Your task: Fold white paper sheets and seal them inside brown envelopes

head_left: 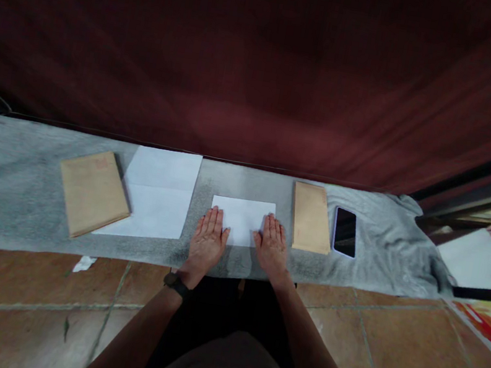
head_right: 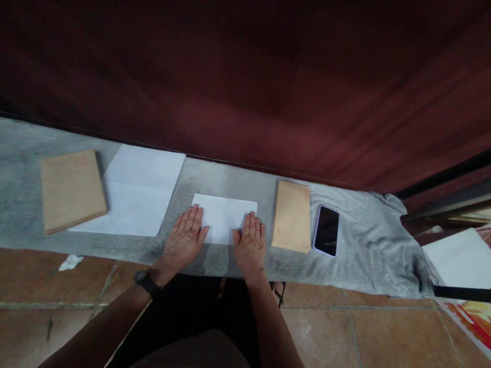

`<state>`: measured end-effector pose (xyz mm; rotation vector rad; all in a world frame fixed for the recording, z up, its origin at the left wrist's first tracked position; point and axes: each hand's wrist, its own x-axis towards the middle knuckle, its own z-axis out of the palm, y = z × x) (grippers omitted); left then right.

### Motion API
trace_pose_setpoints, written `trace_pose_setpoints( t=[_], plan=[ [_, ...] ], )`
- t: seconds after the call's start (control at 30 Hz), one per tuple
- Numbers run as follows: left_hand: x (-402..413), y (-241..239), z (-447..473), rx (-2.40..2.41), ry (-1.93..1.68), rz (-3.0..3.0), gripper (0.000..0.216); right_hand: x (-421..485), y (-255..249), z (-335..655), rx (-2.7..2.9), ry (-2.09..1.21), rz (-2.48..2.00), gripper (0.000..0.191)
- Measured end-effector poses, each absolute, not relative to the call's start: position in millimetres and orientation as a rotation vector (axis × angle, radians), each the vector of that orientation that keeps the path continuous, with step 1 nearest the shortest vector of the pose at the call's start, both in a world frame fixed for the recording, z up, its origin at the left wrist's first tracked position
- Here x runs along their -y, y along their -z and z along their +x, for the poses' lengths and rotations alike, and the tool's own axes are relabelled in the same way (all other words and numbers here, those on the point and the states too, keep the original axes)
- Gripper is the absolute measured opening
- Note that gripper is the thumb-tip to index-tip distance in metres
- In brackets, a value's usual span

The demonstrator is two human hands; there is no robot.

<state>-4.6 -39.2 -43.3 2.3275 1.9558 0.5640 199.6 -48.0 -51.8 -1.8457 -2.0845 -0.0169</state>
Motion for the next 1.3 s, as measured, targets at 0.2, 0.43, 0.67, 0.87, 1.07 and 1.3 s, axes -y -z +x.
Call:
trace_pose_setpoints(
  t=[0.2,0.43,0.67,0.87,1.07,1.3],
  plan=[
    [33,35,4,-1.971,-0.571,2.334,0.058,42,47,194,1.989,0.005,-1.901,0.057],
    [4,37,33,-1.687,-0.386,2.471,0.056,8,38,164,2.207,-0.191,-1.738,0.053],
    [-9,43,27,-1.710,-0.410,2.508,0.056,-4,47,164,2.209,-0.126,-1.769,0.053],
    [-8,43,19,-1.819,-0.383,2.469,0.057,-2,52,171,2.153,-0.086,-1.778,0.053],
    [-6,46,6,-1.906,-0.399,2.438,0.058,-2,57,177,2.066,-0.010,-1.791,0.055],
    [0,50,-3,-1.966,-0.506,2.391,0.060,2,63,185,1.974,0.091,-1.843,0.060]
  ],
)
